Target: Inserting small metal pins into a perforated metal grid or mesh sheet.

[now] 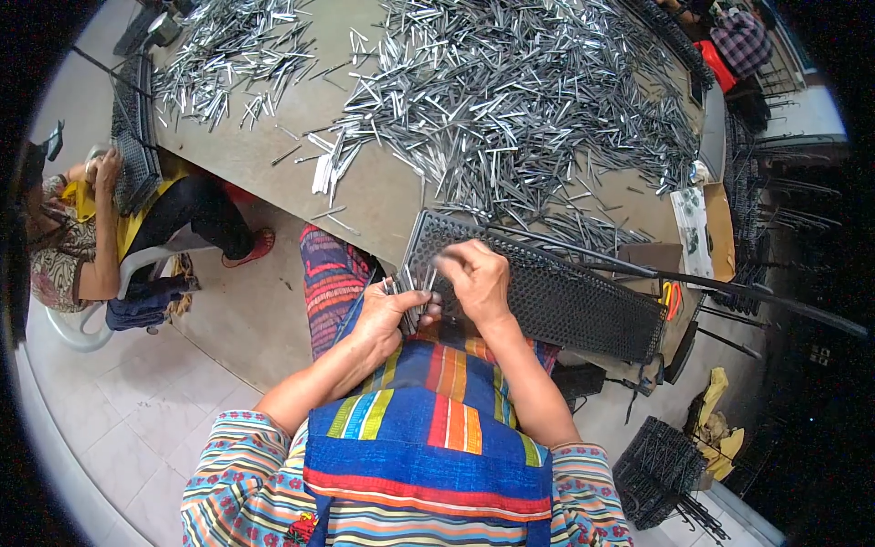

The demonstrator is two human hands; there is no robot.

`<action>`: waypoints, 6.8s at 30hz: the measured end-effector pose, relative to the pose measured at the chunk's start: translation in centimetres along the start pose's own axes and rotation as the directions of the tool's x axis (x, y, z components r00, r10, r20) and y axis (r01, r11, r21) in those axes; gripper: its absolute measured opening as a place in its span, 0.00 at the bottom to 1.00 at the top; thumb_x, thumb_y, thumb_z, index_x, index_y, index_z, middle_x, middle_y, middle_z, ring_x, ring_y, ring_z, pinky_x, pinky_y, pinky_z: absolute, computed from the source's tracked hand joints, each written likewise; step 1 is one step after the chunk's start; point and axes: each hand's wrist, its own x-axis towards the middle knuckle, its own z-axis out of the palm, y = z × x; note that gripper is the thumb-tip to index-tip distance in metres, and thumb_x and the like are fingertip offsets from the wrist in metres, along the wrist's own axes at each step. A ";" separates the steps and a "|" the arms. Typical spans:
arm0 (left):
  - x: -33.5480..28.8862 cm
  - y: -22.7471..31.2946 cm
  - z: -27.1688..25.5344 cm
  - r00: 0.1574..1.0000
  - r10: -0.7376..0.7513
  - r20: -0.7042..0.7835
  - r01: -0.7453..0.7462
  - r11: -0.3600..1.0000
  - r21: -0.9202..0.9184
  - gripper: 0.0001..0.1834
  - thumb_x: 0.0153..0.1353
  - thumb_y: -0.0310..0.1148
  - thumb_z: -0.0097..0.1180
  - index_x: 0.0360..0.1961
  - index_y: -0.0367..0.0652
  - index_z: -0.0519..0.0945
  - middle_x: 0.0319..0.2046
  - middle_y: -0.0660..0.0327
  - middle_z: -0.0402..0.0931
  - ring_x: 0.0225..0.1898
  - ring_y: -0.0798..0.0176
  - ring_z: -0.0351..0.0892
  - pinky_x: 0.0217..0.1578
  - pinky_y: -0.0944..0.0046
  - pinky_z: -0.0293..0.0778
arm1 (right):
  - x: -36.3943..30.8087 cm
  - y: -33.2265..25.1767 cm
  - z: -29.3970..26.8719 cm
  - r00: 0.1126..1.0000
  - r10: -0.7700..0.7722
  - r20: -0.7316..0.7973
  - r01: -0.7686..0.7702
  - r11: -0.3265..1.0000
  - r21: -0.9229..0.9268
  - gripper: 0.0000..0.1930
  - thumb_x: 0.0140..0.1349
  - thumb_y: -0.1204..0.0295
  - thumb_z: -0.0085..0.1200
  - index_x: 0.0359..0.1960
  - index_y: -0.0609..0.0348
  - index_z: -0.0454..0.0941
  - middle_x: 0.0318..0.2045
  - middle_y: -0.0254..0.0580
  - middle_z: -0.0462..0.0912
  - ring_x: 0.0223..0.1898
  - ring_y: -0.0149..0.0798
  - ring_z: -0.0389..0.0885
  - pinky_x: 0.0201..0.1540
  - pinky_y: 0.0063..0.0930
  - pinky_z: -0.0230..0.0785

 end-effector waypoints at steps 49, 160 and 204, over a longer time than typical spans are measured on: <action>-0.5 -1.8 1.4 1.000 -0.023 0.004 0.022 0.994 0.109 0.06 0.56 0.18 0.53 0.34 0.37 0.78 0.29 0.57 0.81 0.26 0.64 0.82 0.25 0.67 0.80 | -2.5 1.0 -1.0 0.938 0.345 -0.013 -0.285 0.795 0.536 0.04 0.53 0.81 0.59 0.31 0.66 0.81 0.20 0.30 0.79 0.17 0.18 0.69 0.19 0.13 0.58; -1.3 -5.1 0.8 0.944 -0.233 0.235 0.154 0.937 0.313 0.08 0.60 0.21 0.53 0.41 0.34 0.78 0.33 0.56 0.82 0.32 0.61 0.83 0.36 0.62 0.80 | -2.5 3.7 -4.3 0.904 0.088 -0.419 -0.004 0.980 0.198 0.04 0.53 0.83 0.59 0.31 0.67 0.80 0.27 0.34 0.78 0.24 0.23 0.72 0.27 0.17 0.64; 0.1 -4.6 4.8 0.995 -0.070 0.074 0.051 0.971 0.235 0.08 0.57 0.18 0.52 0.38 0.38 0.76 0.31 0.54 0.82 0.27 0.63 0.82 0.23 0.66 0.79 | -4.0 4.1 -5.7 0.858 0.303 -0.416 -0.090 0.884 0.458 0.03 0.56 0.80 0.59 0.31 0.64 0.77 0.20 0.30 0.77 0.15 0.19 0.67 0.17 0.15 0.58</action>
